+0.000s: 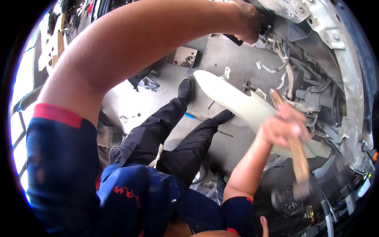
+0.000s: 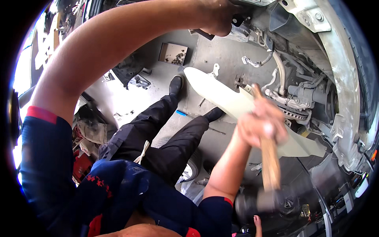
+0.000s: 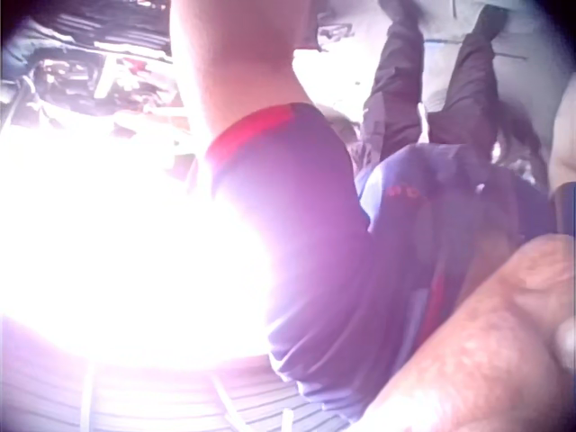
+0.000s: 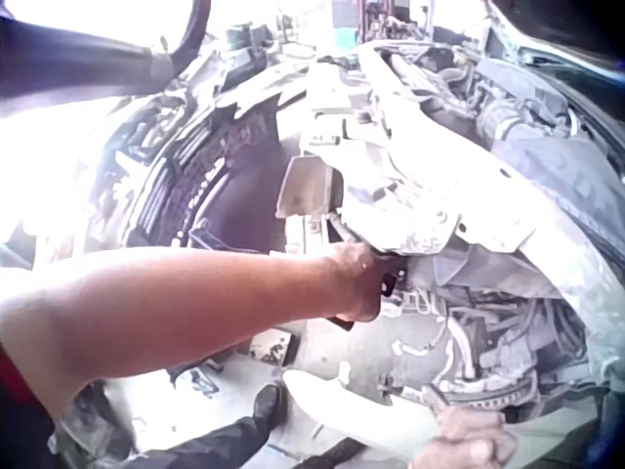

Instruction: The person manipulates automotive components on a workbench using pliers and a screwdriver before moving to a disassembled vehicle to hammer a metal structure and install a component into the wheel well.

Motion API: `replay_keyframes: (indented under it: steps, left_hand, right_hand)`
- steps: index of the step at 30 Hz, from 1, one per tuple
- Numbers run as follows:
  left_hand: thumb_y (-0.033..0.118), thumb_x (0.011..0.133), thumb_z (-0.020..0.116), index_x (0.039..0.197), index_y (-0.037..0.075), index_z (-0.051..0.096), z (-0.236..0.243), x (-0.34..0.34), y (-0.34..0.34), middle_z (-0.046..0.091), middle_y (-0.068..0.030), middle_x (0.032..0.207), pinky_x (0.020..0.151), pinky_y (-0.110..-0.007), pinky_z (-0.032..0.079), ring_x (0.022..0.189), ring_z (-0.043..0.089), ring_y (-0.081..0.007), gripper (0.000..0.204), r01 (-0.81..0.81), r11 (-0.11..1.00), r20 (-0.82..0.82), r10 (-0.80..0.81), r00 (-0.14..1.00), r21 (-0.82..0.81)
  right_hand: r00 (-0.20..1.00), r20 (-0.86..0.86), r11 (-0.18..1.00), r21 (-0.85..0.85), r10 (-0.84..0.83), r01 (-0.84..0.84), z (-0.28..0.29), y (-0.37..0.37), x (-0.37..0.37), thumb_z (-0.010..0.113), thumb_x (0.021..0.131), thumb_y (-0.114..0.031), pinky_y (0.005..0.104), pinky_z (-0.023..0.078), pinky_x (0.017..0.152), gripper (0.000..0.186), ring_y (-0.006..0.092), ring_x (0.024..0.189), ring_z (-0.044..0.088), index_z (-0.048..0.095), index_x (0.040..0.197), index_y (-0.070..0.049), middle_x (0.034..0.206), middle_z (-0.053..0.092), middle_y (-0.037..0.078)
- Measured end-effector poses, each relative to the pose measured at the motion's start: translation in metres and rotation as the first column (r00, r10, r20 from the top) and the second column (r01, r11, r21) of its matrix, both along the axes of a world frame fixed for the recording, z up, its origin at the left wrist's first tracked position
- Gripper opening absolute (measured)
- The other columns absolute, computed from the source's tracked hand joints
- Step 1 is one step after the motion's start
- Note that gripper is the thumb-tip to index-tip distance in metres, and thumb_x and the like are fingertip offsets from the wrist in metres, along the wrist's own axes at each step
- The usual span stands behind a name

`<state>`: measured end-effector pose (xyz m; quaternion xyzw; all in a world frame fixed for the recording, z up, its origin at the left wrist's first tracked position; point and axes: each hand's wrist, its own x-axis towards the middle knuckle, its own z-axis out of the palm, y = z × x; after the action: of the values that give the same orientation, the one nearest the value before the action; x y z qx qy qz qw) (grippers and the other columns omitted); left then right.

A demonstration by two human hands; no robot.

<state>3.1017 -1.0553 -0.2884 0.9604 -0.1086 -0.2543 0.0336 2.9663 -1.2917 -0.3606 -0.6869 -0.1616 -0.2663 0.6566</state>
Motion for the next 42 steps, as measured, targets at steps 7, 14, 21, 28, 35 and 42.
replay_keyframes:
  steps: [7,14,21,28,35,42]
  left_hand:
    - [0.019,0.089,0.06,0.16,0.028,0.039,-0.003,-0.002,0.003,0.073,-0.0135,0.123,0.085,-0.041,0.061,0.108,0.073,-0.0295,0.075,-0.008,0.999,-0.035,0.009,0.999,0.036]
    - [0.019,0.087,0.062,0.157,0.027,0.042,0.0,0.002,-0.004,0.074,-0.0134,0.122,0.085,-0.043,0.06,0.11,0.072,-0.0311,0.073,0.018,0.999,0.012,-0.017,1.0,-0.051]
    - [0.014,0.087,0.06,0.154,0.017,0.047,0.012,0.002,-0.002,0.07,-0.0186,0.122,0.091,-0.043,0.06,0.109,0.071,-0.0354,0.068,-0.095,0.992,-0.199,0.077,0.977,-0.083]
    - [0.034,0.092,0.059,0.149,-0.001,0.047,0.011,-0.044,-0.01,0.066,-0.0277,0.128,0.106,-0.042,0.052,0.119,0.066,-0.038,0.068,-0.186,0.847,-0.109,0.151,0.982,-0.498]
    - [0.031,0.091,0.065,0.112,-0.006,0.061,-0.056,-0.12,-0.027,0.068,-0.018,0.097,0.084,-0.038,0.053,0.09,0.065,-0.0251,0.044,-0.473,0.57,-0.294,0.382,0.876,-0.672]
    - [0.036,0.098,0.066,0.13,0.002,0.057,-0.078,-0.126,-0.112,0.056,-0.0033,0.082,0.064,-0.029,0.047,0.069,0.052,-0.0118,0.047,-0.773,0.144,-0.529,0.651,0.545,-0.618]
  right_hand:
    - [0.886,-0.327,0.88,-0.446,-0.328,0.162,-0.03,0.011,-0.006,0.06,0.106,-0.022,0.0359,0.044,0.054,0.036,0.0177,0.054,0.052,0.055,0.076,-0.002,0.065,0.056,0.005]
    - [0.858,-0.337,0.727,-0.684,-0.387,0.059,-0.081,0.005,-0.002,0.062,0.103,-0.021,0.0425,0.05,0.059,0.032,0.0247,0.057,0.056,0.059,0.084,0.005,0.063,0.055,0.01]
    - [0.512,-0.809,0.957,-0.228,-0.289,0.178,-0.059,-0.031,-0.155,0.058,0.107,-0.025,0.029,0.041,0.043,0.037,0.0094,0.047,0.047,0.05,0.077,-0.005,0.063,0.051,0.0]
    - [0.194,-0.833,0.807,-0.551,-0.518,-0.212,-0.092,-0.145,-0.363,0.069,0.094,-0.024,0.0408,0.048,0.047,0.031,0.0228,0.048,0.057,0.061,0.088,0.005,0.065,0.061,0.013]
    - [-0.541,-0.828,0.988,-0.097,-0.147,-0.121,-0.273,-0.213,-0.397,0.06,0.09,-0.005,0.0366,0.056,0.051,0.014,0.0211,0.06,0.062,0.059,0.1,0.005,0.076,0.061,0.011]
    - [-0.184,-0.82,0.814,-0.457,-0.542,-0.359,-0.371,-0.287,-0.482,0.06,0.09,-0.006,0.046,0.058,0.087,0.041,0.0447,0.094,0.071,0.054,0.129,0.009,0.107,0.071,0.03]
